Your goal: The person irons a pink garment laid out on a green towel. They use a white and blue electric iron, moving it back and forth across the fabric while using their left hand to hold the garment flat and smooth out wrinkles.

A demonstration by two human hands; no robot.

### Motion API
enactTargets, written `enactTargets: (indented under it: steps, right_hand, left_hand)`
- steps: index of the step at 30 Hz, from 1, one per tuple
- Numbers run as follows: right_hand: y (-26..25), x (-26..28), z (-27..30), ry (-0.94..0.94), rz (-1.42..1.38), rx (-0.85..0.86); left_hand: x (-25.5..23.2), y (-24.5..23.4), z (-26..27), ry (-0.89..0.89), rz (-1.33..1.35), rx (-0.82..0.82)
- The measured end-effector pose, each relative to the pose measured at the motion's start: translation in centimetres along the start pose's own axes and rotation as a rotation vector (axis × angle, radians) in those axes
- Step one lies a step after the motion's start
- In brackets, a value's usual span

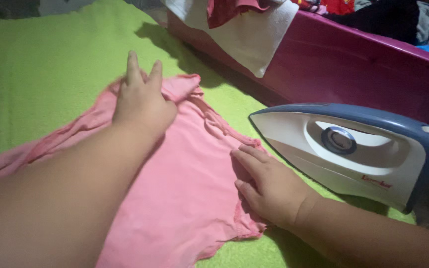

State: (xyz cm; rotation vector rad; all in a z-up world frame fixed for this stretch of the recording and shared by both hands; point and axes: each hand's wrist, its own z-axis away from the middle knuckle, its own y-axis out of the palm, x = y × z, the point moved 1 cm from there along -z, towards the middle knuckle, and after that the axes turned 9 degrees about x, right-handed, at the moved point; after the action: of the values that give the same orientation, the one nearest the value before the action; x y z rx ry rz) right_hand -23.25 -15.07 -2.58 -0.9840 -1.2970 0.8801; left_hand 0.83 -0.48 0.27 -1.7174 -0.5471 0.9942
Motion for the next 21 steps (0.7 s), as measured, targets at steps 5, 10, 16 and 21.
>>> enactTargets:
  steps: [5,10,16,21]
  right_hand:
    - [-1.0,0.8,0.5,-0.016,-0.037,-0.048]
    - [-1.9,1.2,3.1,0.118,0.089,-0.025]
    - [-1.8,0.1,6.7,0.141,0.127,-0.092]
    - [-2.4,0.3,8.3,0.031,0.166,0.063]
  left_hand:
    - [-3.5,-1.0,7.8,0.024,0.116,-0.054]
    - [-7.5,0.6,18.4,0.049,0.187,0.305]
    - [-10.1,1.0,26.2,0.162,0.030,0.172]
    - [-9.6,-0.3,29.0,-0.183,-0.140,0.236]
